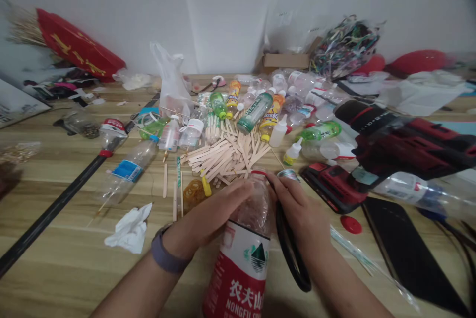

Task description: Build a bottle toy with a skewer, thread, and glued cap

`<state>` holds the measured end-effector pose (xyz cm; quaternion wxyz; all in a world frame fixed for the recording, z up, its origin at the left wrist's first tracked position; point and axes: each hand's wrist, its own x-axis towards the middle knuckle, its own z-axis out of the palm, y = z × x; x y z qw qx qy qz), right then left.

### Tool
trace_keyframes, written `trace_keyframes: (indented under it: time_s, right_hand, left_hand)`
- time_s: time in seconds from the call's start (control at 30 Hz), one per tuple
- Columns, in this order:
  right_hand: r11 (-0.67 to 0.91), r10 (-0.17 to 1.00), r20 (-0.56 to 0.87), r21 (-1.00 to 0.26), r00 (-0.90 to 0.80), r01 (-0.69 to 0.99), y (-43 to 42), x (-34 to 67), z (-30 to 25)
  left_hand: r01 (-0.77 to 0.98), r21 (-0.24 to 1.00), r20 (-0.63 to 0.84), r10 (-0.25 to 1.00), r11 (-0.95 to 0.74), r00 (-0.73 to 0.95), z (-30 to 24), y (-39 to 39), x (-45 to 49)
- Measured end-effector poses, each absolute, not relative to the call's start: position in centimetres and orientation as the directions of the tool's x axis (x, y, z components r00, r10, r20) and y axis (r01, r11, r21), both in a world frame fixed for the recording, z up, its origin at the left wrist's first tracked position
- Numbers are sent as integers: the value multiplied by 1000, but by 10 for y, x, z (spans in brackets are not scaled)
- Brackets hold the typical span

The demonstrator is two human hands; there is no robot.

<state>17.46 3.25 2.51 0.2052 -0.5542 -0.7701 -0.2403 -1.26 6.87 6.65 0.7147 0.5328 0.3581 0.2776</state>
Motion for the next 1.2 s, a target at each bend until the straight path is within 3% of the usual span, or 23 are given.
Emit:
trace_keyframes:
  time_s: [0.13, 0.23, 0.33, 0.6, 0.8, 0.97, 1.03, 1.13, 1.2]
  right_hand:
    - [195, 814, 545, 69, -201, 978, 28, 171, 24]
    - [184, 817, 554, 7, -157, 983, 25, 167, 19]
    - [180, 816, 561, -22, -137, 983, 23, 165, 17]
    - [310, 687, 632, 192, -359, 931, 25, 173, 37]
    - [329, 791, 594, -208, -149, 921, 27, 173, 25]
    - [387, 855, 516, -570, -51, 725, 28, 160, 34]
    - [367, 880, 474, -640, -29, 675, 28, 158, 36]
    - [361, 892, 445, -600, -78, 714, 27, 160, 35]
    - [385, 844, 513, -382, -153, 840, 26, 164, 33]
  left_hand:
    - [-262, 796, -293, 726, 546, 622, 58, 63, -5]
    - [-285, 748, -331, 708, 600, 623, 54, 61, -5]
    - [-253, 776, -304, 694, 578, 652, 56, 61, -7]
    - [-115, 856, -333, 707, 504, 624, 67, 62, -8]
    - [-62, 894, -319, 728, 444, 607, 62, 59, -6]
    - [13, 942, -271, 738, 335, 618, 56, 63, -8]
    - [39, 952, -261, 742, 303, 617, 55, 63, -9]
    - [51, 955, -261, 749, 291, 609, 56, 61, -10]
    - [37, 950, -269, 752, 310, 602, 58, 59, -10]
